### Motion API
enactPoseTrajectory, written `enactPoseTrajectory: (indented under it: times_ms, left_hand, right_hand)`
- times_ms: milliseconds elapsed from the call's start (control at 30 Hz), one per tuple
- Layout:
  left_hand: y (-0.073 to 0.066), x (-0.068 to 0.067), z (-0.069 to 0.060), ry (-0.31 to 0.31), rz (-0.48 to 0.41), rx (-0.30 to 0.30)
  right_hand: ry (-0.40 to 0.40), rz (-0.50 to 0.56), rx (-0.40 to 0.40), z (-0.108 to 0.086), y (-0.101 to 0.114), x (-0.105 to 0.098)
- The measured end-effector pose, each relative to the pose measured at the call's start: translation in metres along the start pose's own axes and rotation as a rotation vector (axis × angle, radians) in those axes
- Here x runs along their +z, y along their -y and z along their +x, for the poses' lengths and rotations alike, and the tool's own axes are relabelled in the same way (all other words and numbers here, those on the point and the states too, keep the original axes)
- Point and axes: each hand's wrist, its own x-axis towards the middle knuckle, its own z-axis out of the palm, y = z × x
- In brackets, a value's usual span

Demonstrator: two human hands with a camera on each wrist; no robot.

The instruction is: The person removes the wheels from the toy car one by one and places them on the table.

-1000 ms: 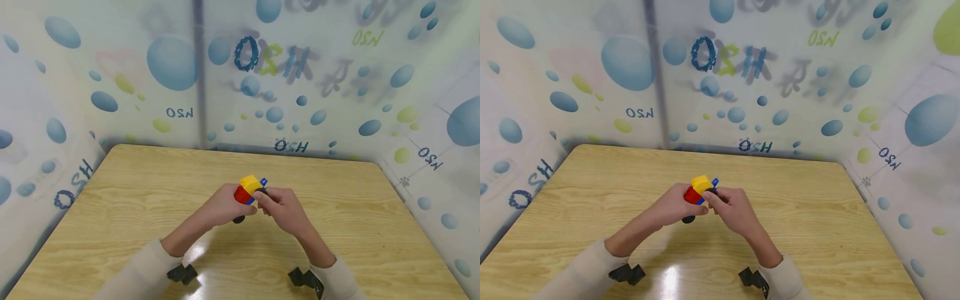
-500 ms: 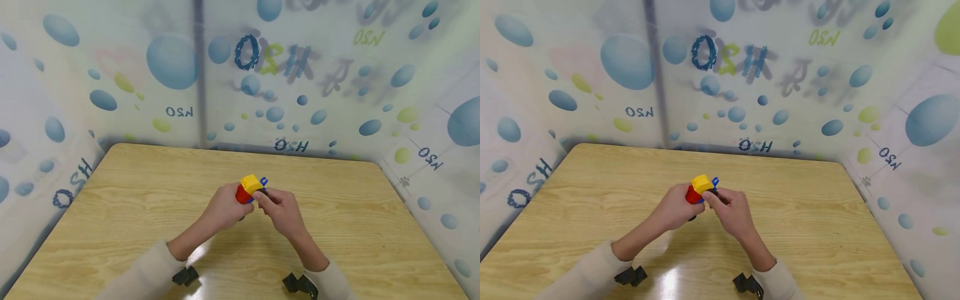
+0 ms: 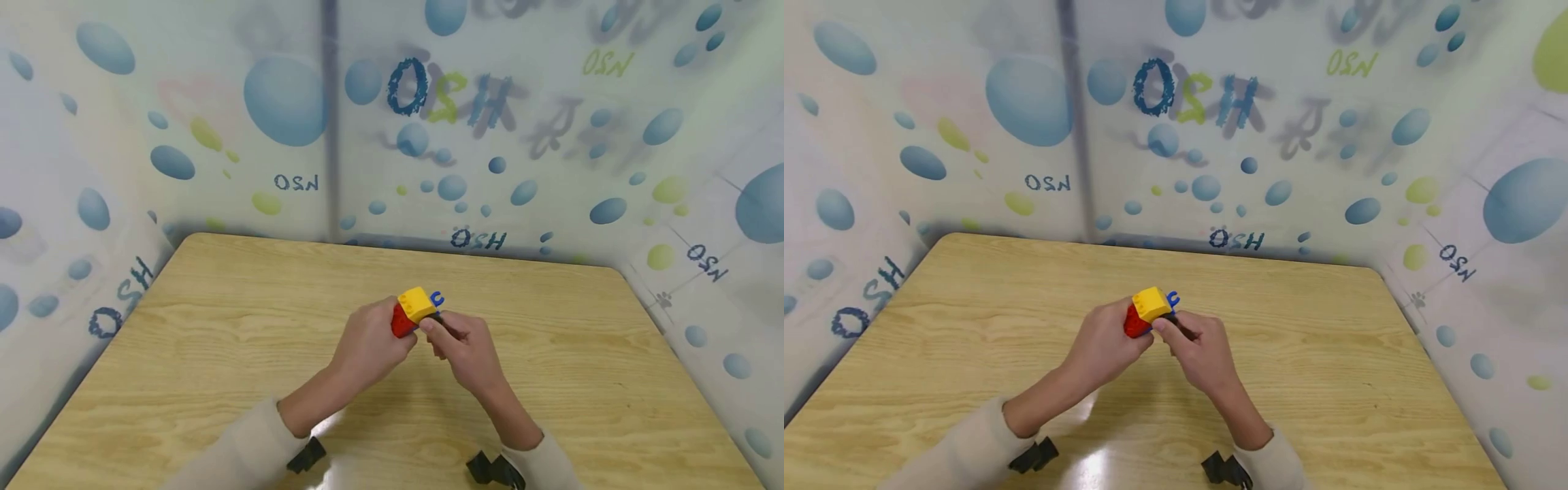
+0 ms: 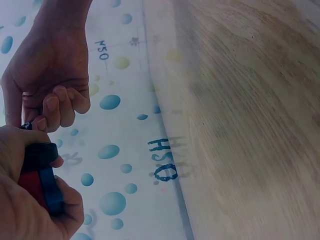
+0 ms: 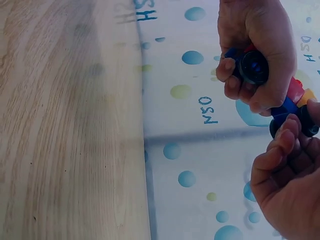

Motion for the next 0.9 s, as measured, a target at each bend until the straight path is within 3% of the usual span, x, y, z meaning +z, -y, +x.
enactPoseTrajectory:
  times_ms: [100, 200, 300, 333, 433, 567, 700, 800, 900]
  left_hand:
    - [0.0, 0.001, 0.001, -0.035, 0.068, 0.055]
    - [0.007, 0.002, 0.004, -0.099, 0.217, 0.113]
    - [0.017, 0.004, 0.007, -0.142, 0.354, 0.125]
    - [0.02, 0.004, 0.008, -0.136, 0.353, 0.105]
    - [0.026, 0.005, 0.011, -0.067, 0.226, 0.014]
    - [0.028, 0.005, 0.016, 0.076, -0.092, -0.2]
    - [0.028, 0.002, 0.02, 0.211, -0.327, -0.396]
    - [0.029, -0.001, 0.022, 0.281, -0.429, -0.478]
    - [0.03, -0.003, 0.023, 0.31, -0.495, -0.521]
  right_hand:
    - [-0.01, 0.016, -0.015, -0.001, 0.001, -0.001]
    - [-0.058, 0.009, -0.017, -0.001, 0.003, -0.001]
    - [-0.095, -0.018, 0.001, -0.002, 0.009, -0.001]
    - [-0.092, -0.029, 0.012, -0.002, 0.01, -0.001]
    - [-0.062, -0.022, 0.098, 0.003, 0.009, -0.004]
    - [-0.017, 0.067, 0.274, 0.013, -0.008, -0.013]
    - [0.022, 0.151, 0.421, 0.023, -0.037, -0.025]
    - [0.071, 0.152, 0.509, 0.028, -0.057, -0.033]
    - [0.119, 0.111, 0.59, 0.033, -0.073, -0.039]
